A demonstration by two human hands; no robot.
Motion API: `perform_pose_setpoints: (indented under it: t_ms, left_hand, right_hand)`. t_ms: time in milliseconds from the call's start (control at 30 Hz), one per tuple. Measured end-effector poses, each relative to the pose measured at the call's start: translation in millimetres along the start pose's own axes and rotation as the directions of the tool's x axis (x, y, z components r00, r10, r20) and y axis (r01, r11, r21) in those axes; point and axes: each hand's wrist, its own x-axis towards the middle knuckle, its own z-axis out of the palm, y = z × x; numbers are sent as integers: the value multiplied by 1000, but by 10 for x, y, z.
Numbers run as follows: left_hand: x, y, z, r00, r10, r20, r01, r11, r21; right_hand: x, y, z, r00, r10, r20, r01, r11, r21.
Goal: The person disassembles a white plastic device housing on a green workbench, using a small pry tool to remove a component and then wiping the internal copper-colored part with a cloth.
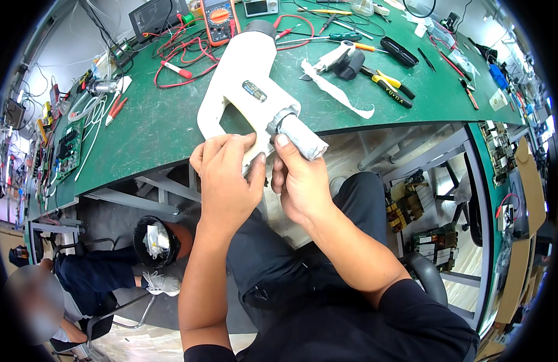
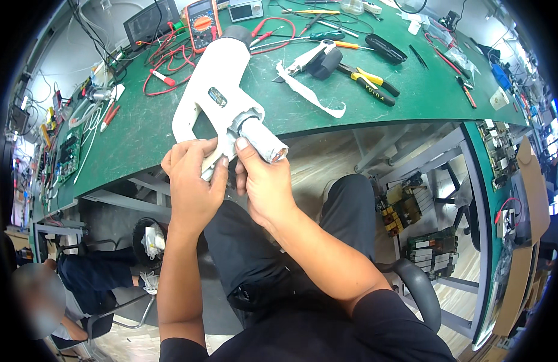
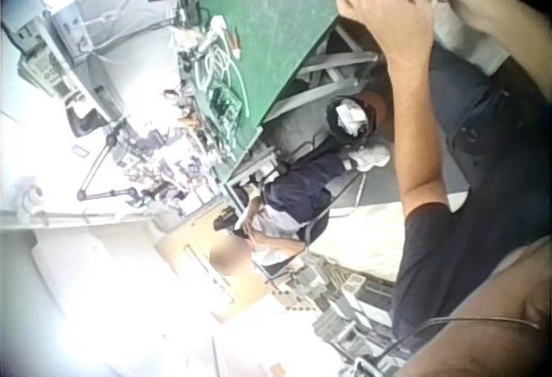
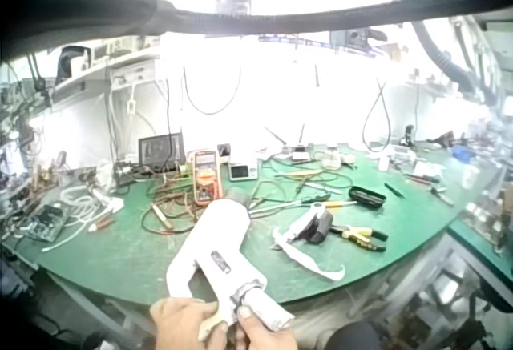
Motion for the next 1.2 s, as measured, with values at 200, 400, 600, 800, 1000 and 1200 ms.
perform_pose_setpoints:
  t_ms: [200,400,600,800,1000,1200]
  left_hand:
    - [-25,-2,36,1000,-5,-21,5,1000,9]
    - [-15,-17,7,1000,-2,20,2,1000,3]
    - [-29,-10,18,1000,-4,25,4,1000,17]
    - [-5,-28,-48,997,13,70,-15,999,33]
    - [4,-23,-74,998,-24,61,22,999,34]
    - [5,-4,-49,998,-53,42,52,998,21]
  right_hand:
    - [91,99,32,998,-19,-53,19,1000,-1]
    - [-74,149,-149,967,-100,-236,64,986,-156]
    - [-233,25,-547,960,-220,-172,154,931,-332]
    - [-187,-329,-598,936,-298,188,350,850,-394]
    - [-24,-652,-599,817,-381,434,575,482,-661]
    - [51,-724,-621,776,-351,524,631,446,-635]
